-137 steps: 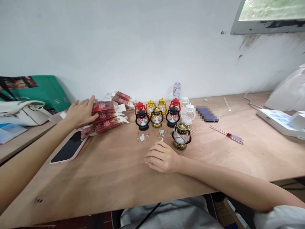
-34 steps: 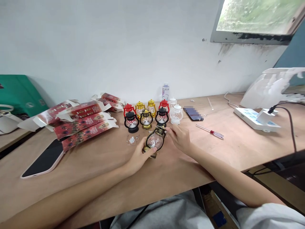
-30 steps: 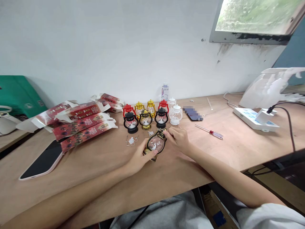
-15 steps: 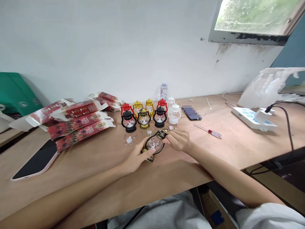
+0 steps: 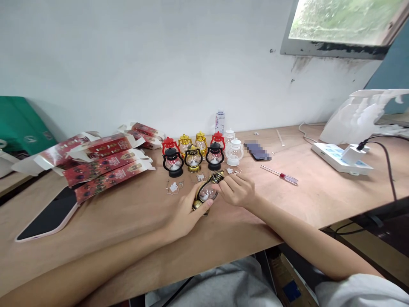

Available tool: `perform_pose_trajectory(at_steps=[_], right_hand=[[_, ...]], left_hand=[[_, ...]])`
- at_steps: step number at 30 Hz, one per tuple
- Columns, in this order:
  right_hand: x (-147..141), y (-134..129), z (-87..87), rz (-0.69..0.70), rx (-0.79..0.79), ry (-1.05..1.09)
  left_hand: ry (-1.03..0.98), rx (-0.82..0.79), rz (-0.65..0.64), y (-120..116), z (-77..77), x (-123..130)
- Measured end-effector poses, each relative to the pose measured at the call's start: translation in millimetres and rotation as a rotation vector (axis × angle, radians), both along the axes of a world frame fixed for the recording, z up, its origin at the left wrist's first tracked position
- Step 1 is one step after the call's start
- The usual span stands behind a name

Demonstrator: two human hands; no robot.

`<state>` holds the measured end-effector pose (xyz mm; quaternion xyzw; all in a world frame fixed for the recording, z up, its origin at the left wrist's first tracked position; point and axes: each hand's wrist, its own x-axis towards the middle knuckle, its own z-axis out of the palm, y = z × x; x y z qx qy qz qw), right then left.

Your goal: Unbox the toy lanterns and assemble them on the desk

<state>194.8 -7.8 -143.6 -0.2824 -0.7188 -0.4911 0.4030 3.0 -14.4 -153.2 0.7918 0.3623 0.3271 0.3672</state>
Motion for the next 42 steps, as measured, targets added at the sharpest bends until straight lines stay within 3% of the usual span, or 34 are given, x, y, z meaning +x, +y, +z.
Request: perform_pose_trajectory(at_steps=[10,17,23,30,34,38,42], right_hand=[[4.4,2.6,0.6,0.046,-0.186,0.225],[6.3,1.6,3.0,0.049,-0.015,0.058],[5.3,2.9,1.2,0.070,-0.050,0.144],[8.0,2.8,3.5,0.152,-0.078,0.135],[13.6,4.3,7.1,0.324,-0.344,0.295],[17.0,10.0,8.0,0.530,-0.762,0.701],[17.1,19.1,7.9,0.674,-1.063,1.102]], left_hand=[[-0.135,-0.089,-0.025,7.5,-1.9,1.9],[-0.170,-0.117,-0.083,5.5,0.0,1.6],[-0.225,-0.149,-0.131,7.2,-2.5,2.0],[-0.145,-0.112,-0.083,5.7,-3.2,-0.5],[-0.191,-0.150,-0.104,6.7,-2.1,0.1],[-0.237,-0.212,-0.133,8.2,-1.4,0.7],[-0.266,-0.372,-0.186,8.4,-2.1,-0.7]])
